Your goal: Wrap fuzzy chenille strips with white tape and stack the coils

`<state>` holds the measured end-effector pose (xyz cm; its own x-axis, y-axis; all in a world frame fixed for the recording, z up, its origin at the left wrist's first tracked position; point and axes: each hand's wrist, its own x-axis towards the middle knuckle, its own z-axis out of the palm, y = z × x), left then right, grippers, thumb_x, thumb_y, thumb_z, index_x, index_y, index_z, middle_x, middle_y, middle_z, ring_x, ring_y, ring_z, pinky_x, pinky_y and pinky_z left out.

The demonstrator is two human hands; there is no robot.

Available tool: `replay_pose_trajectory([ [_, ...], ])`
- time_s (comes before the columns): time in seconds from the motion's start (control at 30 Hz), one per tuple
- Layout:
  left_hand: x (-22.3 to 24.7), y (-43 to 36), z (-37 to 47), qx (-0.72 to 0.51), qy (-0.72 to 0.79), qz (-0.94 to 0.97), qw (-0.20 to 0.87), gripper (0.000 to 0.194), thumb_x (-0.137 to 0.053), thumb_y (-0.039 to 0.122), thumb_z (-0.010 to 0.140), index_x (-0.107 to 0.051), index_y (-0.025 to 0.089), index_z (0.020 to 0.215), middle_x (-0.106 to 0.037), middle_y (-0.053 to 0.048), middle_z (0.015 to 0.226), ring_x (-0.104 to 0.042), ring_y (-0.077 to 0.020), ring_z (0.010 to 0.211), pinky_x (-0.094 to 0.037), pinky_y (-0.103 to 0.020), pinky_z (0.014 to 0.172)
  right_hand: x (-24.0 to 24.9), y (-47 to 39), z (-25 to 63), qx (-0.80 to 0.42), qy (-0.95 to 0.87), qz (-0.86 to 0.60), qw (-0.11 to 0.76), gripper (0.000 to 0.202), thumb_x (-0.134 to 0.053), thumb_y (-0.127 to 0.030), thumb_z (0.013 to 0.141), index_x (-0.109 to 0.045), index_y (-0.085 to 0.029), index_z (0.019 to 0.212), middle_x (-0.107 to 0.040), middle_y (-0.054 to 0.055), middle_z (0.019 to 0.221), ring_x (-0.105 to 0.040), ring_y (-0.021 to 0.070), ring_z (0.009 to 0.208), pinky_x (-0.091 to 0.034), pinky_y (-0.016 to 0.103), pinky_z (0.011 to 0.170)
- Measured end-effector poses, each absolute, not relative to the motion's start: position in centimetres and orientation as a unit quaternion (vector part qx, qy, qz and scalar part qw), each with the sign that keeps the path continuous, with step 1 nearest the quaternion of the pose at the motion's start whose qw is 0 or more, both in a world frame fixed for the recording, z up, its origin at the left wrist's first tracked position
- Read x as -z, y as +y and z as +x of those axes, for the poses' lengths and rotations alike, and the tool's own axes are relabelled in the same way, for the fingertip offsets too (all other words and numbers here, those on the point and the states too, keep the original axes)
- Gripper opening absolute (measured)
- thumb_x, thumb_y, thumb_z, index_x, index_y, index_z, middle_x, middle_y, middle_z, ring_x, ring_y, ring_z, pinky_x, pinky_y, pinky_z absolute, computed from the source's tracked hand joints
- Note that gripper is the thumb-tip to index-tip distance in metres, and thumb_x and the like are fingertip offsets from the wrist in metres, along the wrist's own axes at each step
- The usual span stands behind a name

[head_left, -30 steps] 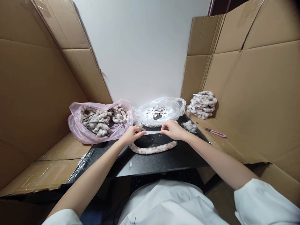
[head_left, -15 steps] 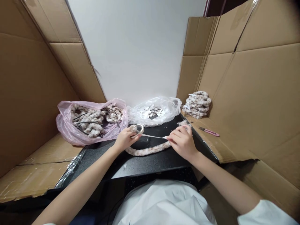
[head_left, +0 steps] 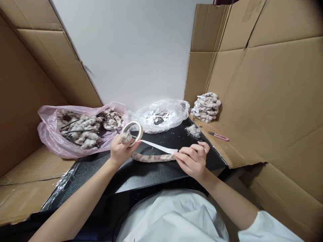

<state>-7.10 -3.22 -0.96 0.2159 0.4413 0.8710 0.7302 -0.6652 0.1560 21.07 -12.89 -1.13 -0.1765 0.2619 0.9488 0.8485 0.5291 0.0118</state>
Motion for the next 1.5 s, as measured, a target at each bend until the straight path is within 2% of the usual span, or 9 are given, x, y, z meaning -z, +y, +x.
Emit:
replay_pose_trajectory([
  [0.1,0.9,-3.4,-6.9,0.485,-0.379,-0.776,0.138,0.025,-0.067,0.038,0.074,-0.058,0.021,0.057,-0.048,-0.002,0.054,-0.045,-0.0160,0.057,-0.038,-0.031,0.064,1.0,-12.4,21.3,0.245,-0.722,-0.403,0.507,0.012,-0.065,-0.023,0.081,-0.068,-0.031,0.073,-0.073,-0.004,0.082,-0.057,0.0173,0.084,-0.025,0.042,0.099],
  [0.33,0.6,-3.8,-6.5,0.430,-0.399,-0.798,0.136,0.030,-0.064,0.038,0.077,-0.055,0.020,0.054,-0.048,-0.002,0.053,-0.046,-0.0154,0.058,-0.037,-0.029,0.064,0.9,-11.1,22.1,0.167,-0.734,-0.427,0.501,0.016,-0.063,-0.019,0.083,-0.066,-0.024,0.068,-0.071,-0.003,0.071,-0.058,0.0145,0.074,-0.025,0.041,0.099],
  [0.43,0.6,-3.7,-6.4,0.420,-0.371,-0.810,0.176,0.030,-0.063,0.036,0.079,-0.057,0.019,0.056,-0.046,0.000,0.051,-0.046,-0.0145,0.057,-0.036,-0.028,0.063,1.1,-10.6,22.5,0.119,-0.744,-0.430,0.497,0.005,-0.065,-0.020,0.082,-0.067,-0.023,0.079,-0.069,-0.003,0.069,-0.057,0.0142,0.071,-0.028,0.040,0.097],
  [0.53,0.6,-3.6,-6.3,0.425,-0.321,-0.813,0.235,0.027,-0.064,0.035,0.081,-0.059,0.018,0.059,-0.048,0.000,0.052,-0.046,-0.0131,0.056,-0.035,-0.026,0.060,1.3,-10.1,23.0,0.053,-0.777,-0.435,0.453,0.014,-0.064,-0.020,0.083,-0.067,-0.022,0.097,-0.069,-0.001,0.074,-0.057,0.0153,0.075,-0.030,0.040,0.095],
  [0.73,0.7,-3.4,-6.0,0.413,-0.279,-0.821,0.278,0.027,-0.063,0.033,0.083,-0.061,0.017,0.062,-0.054,-0.001,0.058,-0.050,-0.0124,0.058,-0.035,-0.025,0.059,0.8,-9.7,23.7,-0.036,-0.824,-0.450,0.341,0.011,-0.060,-0.021,0.087,-0.068,-0.022,0.079,-0.069,0.000,0.081,-0.056,0.0174,0.085,-0.027,0.042,0.095],
  [1.0,1.4,-2.5,-6.2,0.284,-0.341,-0.884,0.146,0.039,-0.052,0.039,0.089,-0.062,0.017,0.058,-0.055,-0.002,0.059,-0.049,-0.0122,0.058,-0.034,-0.025,0.059,0.8,-8.4,23.6,-0.103,-0.795,-0.504,0.323,0.013,-0.062,-0.029,0.085,-0.070,-0.023,0.077,-0.071,0.002,0.085,-0.057,0.0195,0.090,-0.030,0.042,0.093],
  [1.3,1.8,-2.2,-6.7,0.281,-0.335,-0.899,-0.026,0.044,-0.053,0.034,0.087,-0.044,0.016,0.048,-0.035,0.004,0.045,-0.031,-0.0096,0.050,-0.025,-0.024,0.050,0.6,-6.5,22.9,-0.181,-0.744,-0.559,0.319,0.013,-0.062,-0.024,0.080,-0.075,-0.021,0.080,-0.073,0.005,0.085,-0.063,0.0206,0.084,-0.043,0.035,0.082],
  [1.43,1.2,-2.6,-6.5,0.295,-0.338,-0.893,-0.031,0.044,-0.055,0.034,0.086,-0.044,0.016,0.048,-0.032,0.004,0.046,-0.029,-0.0090,0.049,-0.024,-0.024,0.050,-0.4,-6.4,23.6,-0.180,-0.764,-0.538,0.308,0.030,-0.063,-0.024,0.079,-0.070,-0.023,0.109,-0.071,0.003,0.079,-0.062,0.0197,0.081,-0.043,0.035,0.082],
  [1.5,0.8,-2.8,-6.4,0.304,-0.337,-0.891,-0.029,0.044,-0.055,0.034,0.086,-0.044,0.016,0.048,-0.034,0.004,0.047,-0.032,-0.0094,0.050,-0.025,-0.023,0.050,-1.3,-6.5,24.2,-0.157,-0.780,-0.528,0.298,0.033,-0.061,-0.024,0.080,-0.067,-0.023,0.113,-0.070,0.002,0.078,-0.061,0.0197,0.081,-0.042,0.037,0.084],
])
